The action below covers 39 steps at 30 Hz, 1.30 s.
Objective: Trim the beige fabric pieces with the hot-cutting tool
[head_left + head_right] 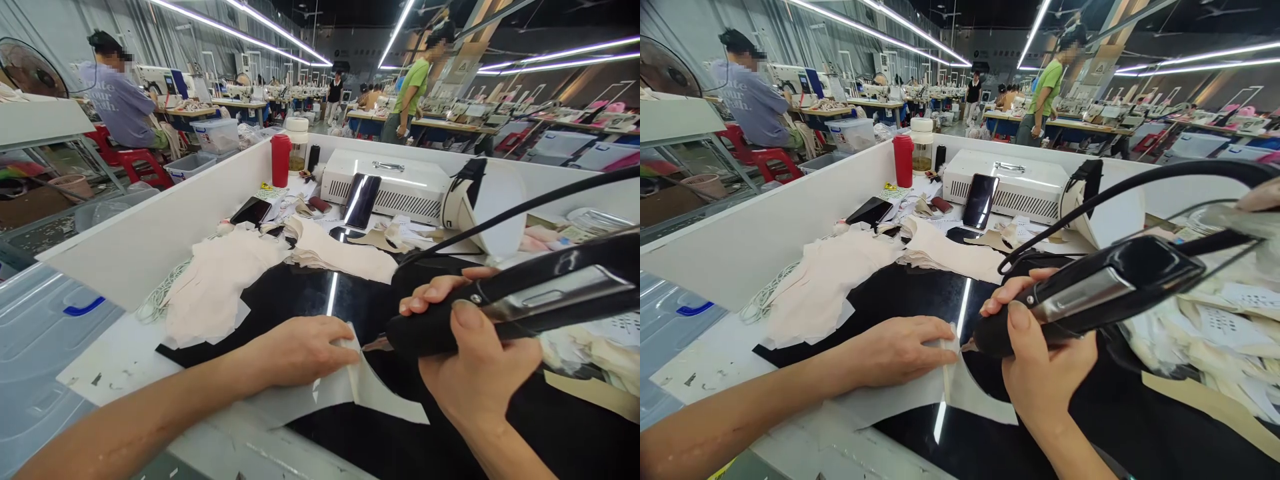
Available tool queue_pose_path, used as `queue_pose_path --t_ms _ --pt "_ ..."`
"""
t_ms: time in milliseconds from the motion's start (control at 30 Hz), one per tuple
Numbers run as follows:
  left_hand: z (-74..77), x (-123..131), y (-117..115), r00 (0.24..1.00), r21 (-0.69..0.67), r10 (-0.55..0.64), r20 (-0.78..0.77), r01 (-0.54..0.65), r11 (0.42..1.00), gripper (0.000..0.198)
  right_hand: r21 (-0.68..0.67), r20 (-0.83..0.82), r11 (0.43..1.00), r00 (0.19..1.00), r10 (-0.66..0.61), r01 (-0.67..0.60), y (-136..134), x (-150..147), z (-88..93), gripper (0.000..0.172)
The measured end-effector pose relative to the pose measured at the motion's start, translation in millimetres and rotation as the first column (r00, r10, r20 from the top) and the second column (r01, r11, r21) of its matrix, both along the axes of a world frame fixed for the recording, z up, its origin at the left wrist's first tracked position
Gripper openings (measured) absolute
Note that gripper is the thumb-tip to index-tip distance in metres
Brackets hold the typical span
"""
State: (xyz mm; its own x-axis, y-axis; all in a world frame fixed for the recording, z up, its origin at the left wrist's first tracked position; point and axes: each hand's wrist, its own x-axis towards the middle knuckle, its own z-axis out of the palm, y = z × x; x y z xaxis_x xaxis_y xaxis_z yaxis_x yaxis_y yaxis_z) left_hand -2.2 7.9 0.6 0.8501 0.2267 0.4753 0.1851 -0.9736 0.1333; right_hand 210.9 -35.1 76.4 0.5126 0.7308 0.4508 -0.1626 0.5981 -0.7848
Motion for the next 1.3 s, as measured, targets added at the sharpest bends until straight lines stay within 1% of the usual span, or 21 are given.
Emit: queue_pose_path --t_ms 100,233,333,467,600,733,867,1033,1167,1233,1300 --pt "4.2 0.3 -0.6 1.000 0.017 -0.007 0.016 0.007 1.000 0.025 -0.009 -0.026 1.000 1.000 -0.006 0.006 -3.5 3.5 3.4 0.040" --pt "15.2 4.8 -2.5 0.993 0.023 -0.056 0.108 0.054 0.998 0.027 -0.003 -0.048 1.000 0.999 -0.014 0.014 -9.7 10.2 9.4 0.046" --pt "19.9 10.1 -5.2 0.997 -0.032 -0.053 0.057 0.055 0.998 0.022 0.003 -0.034 1.000 0.999 -0.017 0.017 -12.3 12.3 10.7 0.046" --pt "16.8 14.2 -9.1 0.998 -0.085 -0.040 -0.042 0.036 0.996 0.021 0.009 -0.008 1.000 1.000 -0.015 0.015 -13.5 9.2 9.6 0.045" --pt "13.4 12.0 -10.5 0.998 -0.136 -0.049 -0.033 0.044 0.990 0.023 -0.001 -0.016 1.000 1.000 -0.017 0.017 -14.1 4.6 9.1 0.044" --pt "15.4 6.8 -9.9 0.998 -0.203 -0.062 -0.001 0.060 0.977 0.026 0.015 -0.002 1.000 1.000 0.008 -0.008 -14.5 2.2 7.1 0.042" --pt "17.0 3.9 -9.4 0.998 -0.259 -0.060 0.005 0.059 0.964 0.030 0.036 0.008 0.998 0.999 0.048 -0.048 -15.1 0.4 5.1 0.044" --pt "17.8 2.7 -10.4 0.998 -0.268 -0.052 -0.030 0.042 0.963 0.035 0.036 0.015 0.998 0.998 0.058 -0.058 -16.8 -0.4 2.2 0.045" --pt "20.0 0.8 -10.4 0.995 -0.249 -0.064 -0.073 0.044 0.968 0.030 0.026 0.075 0.999 0.996 0.038 -0.040 -18.1 -1.0 -1.3 0.040" --pt "21.0 -0.4 -9.9 0.995 -0.236 -0.075 -0.061 0.058 0.970 0.026 0.016 0.084 0.999 0.996 0.030 -0.032 -18.9 -1.5 -0.6 0.037" --pt "21.7 -1.4 -9.4 0.996 -0.223 -0.086 -0.037 0.075 0.972 0.024 0.019 0.060 0.999 0.998 0.033 -0.035 -20.6 -1.2 2.6 0.036"
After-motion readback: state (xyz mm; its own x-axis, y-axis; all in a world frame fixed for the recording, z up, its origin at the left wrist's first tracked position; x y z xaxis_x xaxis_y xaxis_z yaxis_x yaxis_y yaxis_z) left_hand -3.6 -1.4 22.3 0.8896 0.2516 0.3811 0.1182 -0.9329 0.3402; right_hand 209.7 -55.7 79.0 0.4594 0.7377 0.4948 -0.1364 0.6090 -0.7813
